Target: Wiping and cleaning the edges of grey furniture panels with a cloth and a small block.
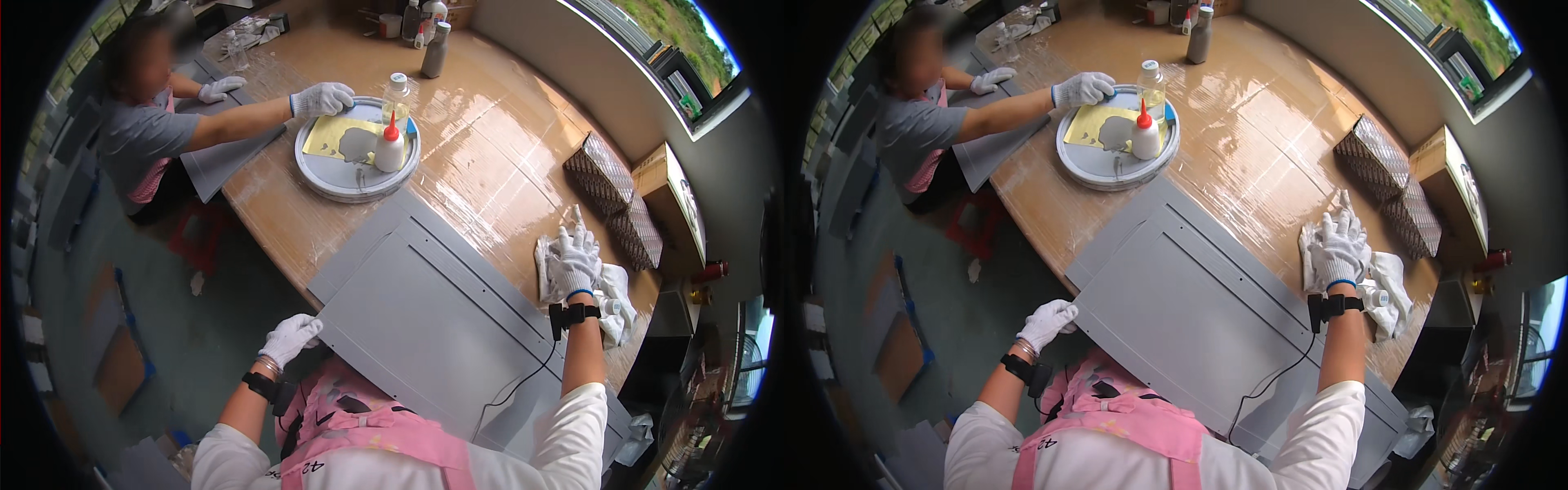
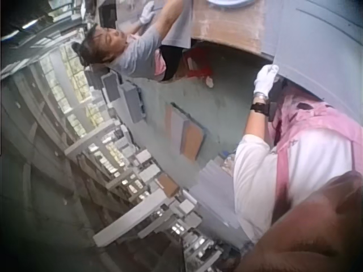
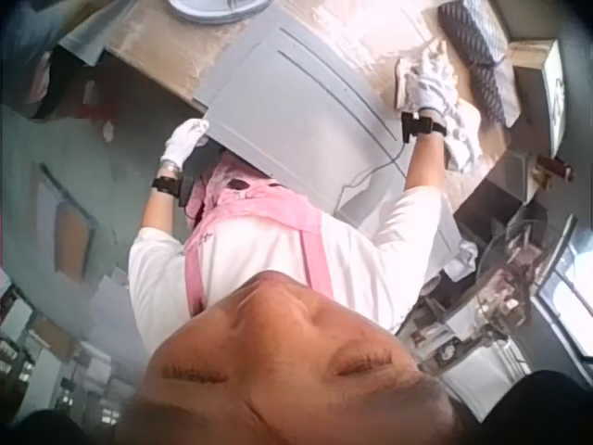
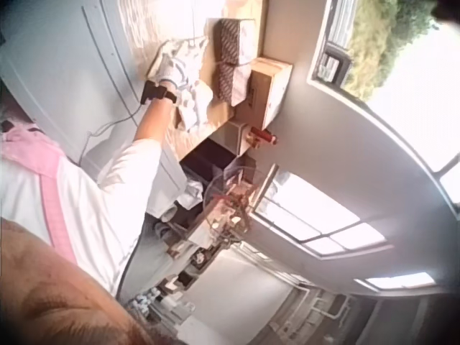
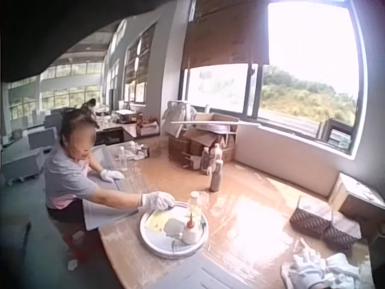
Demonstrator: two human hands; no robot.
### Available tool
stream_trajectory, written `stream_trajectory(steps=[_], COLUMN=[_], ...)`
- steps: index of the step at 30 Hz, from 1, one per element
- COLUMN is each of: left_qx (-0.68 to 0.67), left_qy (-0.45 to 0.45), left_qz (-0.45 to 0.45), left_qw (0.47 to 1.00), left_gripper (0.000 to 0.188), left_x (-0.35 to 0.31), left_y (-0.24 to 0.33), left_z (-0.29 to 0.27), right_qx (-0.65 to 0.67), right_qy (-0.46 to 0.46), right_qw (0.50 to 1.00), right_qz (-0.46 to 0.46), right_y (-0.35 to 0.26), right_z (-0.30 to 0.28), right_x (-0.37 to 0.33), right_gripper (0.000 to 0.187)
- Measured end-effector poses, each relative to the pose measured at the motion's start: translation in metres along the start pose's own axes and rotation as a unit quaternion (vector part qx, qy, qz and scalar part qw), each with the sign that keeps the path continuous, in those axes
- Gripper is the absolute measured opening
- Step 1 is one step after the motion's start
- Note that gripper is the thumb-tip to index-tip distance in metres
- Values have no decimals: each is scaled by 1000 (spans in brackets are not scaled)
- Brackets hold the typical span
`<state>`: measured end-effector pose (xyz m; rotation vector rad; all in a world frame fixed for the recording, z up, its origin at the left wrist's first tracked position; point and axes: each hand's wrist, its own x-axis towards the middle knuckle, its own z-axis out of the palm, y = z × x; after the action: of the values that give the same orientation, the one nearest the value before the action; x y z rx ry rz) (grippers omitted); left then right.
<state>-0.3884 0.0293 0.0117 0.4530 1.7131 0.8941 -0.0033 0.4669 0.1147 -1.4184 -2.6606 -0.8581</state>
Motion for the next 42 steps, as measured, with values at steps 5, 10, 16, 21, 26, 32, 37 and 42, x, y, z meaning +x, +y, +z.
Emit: stream_trajectory(steps=[5,10,16,21,26,32,37,42], left_qx=[17,107,51,79,49,43,71,72], left_qy=[-124,-184,-210,-247,-249,-229,-214,-200], left_qz=[-3,44,44,39,-5,-48,-35,-45], left_qw=[992,976,975,965,967,971,974,976], left_gripper=[45,45,50,48,50,52,51,49], left_x=[20,40,42,49,50,50,54,50], left_y=[-5,2,1,2,12,9,9,28], left_z=[-26,-38,-52,-56,-55,-55,-50,-47], right_qx=[311,537,488,422,367,335,323,417], right_qy=[-104,-112,-147,-228,-281,-313,-294,-241], right_qw=[942,825,858,877,878,872,881,865], right_qz=[67,133,56,-27,-123,-173,-181,-140], right_y=[-83,-173,-234,-250,-259,-271,-270,-263], right_z=[-32,-39,-44,-40,-27,-35,-24,-19], right_x=[48,129,228,284,319,335,336,322], right_gripper=[56,48,50,63,74,72,64,57])
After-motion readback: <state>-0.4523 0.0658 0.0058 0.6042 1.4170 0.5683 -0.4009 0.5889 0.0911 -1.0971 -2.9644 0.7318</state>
